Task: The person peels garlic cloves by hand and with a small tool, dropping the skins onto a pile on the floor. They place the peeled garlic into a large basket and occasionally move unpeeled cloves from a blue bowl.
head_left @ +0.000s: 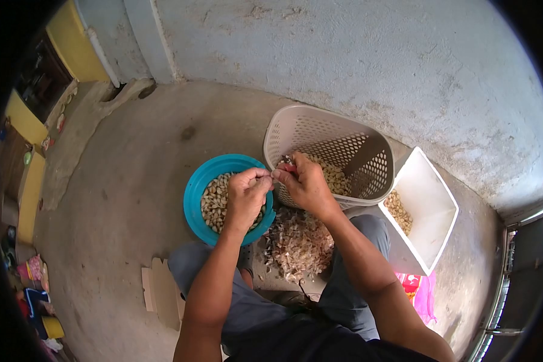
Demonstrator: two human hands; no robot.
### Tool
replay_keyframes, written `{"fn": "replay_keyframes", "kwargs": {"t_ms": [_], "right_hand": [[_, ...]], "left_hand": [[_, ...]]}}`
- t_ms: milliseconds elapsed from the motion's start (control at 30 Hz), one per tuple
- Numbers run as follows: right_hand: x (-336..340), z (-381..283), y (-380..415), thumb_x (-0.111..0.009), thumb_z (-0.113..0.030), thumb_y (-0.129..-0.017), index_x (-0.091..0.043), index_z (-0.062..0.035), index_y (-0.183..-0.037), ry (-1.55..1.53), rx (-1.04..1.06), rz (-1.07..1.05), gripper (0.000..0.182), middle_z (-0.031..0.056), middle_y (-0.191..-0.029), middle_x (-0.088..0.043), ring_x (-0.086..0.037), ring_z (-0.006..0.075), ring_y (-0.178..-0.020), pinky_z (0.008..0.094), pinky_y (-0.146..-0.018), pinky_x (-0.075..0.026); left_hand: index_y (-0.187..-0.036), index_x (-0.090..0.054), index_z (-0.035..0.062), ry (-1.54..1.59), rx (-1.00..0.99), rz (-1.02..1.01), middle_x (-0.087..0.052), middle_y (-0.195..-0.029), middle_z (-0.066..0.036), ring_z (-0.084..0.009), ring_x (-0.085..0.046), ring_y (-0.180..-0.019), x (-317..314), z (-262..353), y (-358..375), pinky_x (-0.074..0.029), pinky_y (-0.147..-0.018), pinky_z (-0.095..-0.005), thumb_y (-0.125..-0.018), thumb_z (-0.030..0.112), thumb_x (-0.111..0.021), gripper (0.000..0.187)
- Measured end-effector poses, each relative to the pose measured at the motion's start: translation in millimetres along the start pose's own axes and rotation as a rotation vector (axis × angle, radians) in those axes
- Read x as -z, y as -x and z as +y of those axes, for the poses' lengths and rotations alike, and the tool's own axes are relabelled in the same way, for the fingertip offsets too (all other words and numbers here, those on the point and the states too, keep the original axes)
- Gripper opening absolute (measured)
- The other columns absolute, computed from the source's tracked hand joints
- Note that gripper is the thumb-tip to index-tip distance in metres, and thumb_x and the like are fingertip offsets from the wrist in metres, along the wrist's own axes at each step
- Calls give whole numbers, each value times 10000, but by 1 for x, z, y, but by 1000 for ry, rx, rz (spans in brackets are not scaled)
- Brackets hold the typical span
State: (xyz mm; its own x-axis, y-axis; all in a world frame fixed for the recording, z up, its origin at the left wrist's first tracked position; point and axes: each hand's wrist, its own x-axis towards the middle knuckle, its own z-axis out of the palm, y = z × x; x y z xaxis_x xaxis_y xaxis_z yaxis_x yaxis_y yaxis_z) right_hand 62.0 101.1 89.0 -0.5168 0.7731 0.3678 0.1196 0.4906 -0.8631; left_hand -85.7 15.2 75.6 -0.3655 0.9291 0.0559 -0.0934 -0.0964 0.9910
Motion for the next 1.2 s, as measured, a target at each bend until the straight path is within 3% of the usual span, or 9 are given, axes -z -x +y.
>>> {"fn": "replay_keyframes", "kwargs": {"t_ms": [67,167,267,367,467,667,767,867,1200], "right_hand": [[0,4,0,-741,-98,-929,-545,42,-888,1,31,2,244,181,-730,-632,-646,220,-618,355,-556,-489],[10,3,-4,-722,-118,-956,-571,15,-884,-381,-348,-193,214,99,-708,-630,-589,147,-516,309,-455,-449],[9,12,-3,-696,-129,-981,-586,-5,-888,-928,-585,-248,190,35,-659,-594,-515,91,-445,276,-382,-392],[0,11,-3,-682,-144,-998,-585,-5,-890,-832,-573,-174,201,15,-596,-531,-497,96,-441,284,-387,-385],[-7,-4,-2,-676,-171,-1007,-596,-7,-904,-474,-319,-48,209,16,-587,-528,-496,93,-445,277,-392,-386],[5,3,0,-688,-191,-1001,-637,3,-866,-187,-312,-225,242,50,-664,-606,-531,93,-474,271,-395,-394],[6,9,-1,-685,-195,-1000,-663,12,-867,-527,-522,-192,247,56,-690,-634,-538,102,-474,267,-395,-400],[7,26,-4,-672,-189,-1004,-684,13,-907,-804,-550,-183,225,54,-700,-651,-536,104,-476,256,-397,-402],[9,25,-4,-620,-235,-1044,-653,-20,-914,-795,-491,-123,253,27,-715,-615,-531,95,-506,248,-412,-403]], "left_hand": [[-960,-713,-56,-11,-7,6,-693,-769,-91,-62,-528,-535,0,0,0,-349,-400,-214,-919,64,-655,140],[-933,-708,-57,64,41,-4,-678,-754,-94,-75,-525,-516,-1,7,3,-340,-388,-219,-898,65,-666,134],[-909,-699,-53,192,156,-15,-663,-741,-95,-86,-523,-499,-1,9,4,-329,-377,-221,-885,67,-669,126],[-898,-695,-47,280,224,17,-653,-734,-90,-87,-522,-495,-3,7,1,-325,-375,-217,-887,72,-663,123],[-903,-697,-42,221,182,53,-654,-740,-86,-80,-518,-497,-3,5,1,-323,-378,-214,-890,78,-660,126],[-917,-700,-40,54,53,34,-660,-758,-85,-69,-508,-506,-6,1,3,-317,-383,-215,-889,82,-665,131],[-923,-700,-38,119,119,17,-661,-763,-89,-71,-506,-505,-6,4,4,-317,-381,-217,-883,73,-665,123],[-923,-700,-34,233,189,22,-662,-768,-94,-76,-507,-501,-6,5,2,-321,-376,-219,-875,62,-666,113],[-896,-707,-33,231,181,-32,-662,-734,-101,-83,-514,-485,-5,3,2,-322,-363,-216,-855,41,-672,92]]}}
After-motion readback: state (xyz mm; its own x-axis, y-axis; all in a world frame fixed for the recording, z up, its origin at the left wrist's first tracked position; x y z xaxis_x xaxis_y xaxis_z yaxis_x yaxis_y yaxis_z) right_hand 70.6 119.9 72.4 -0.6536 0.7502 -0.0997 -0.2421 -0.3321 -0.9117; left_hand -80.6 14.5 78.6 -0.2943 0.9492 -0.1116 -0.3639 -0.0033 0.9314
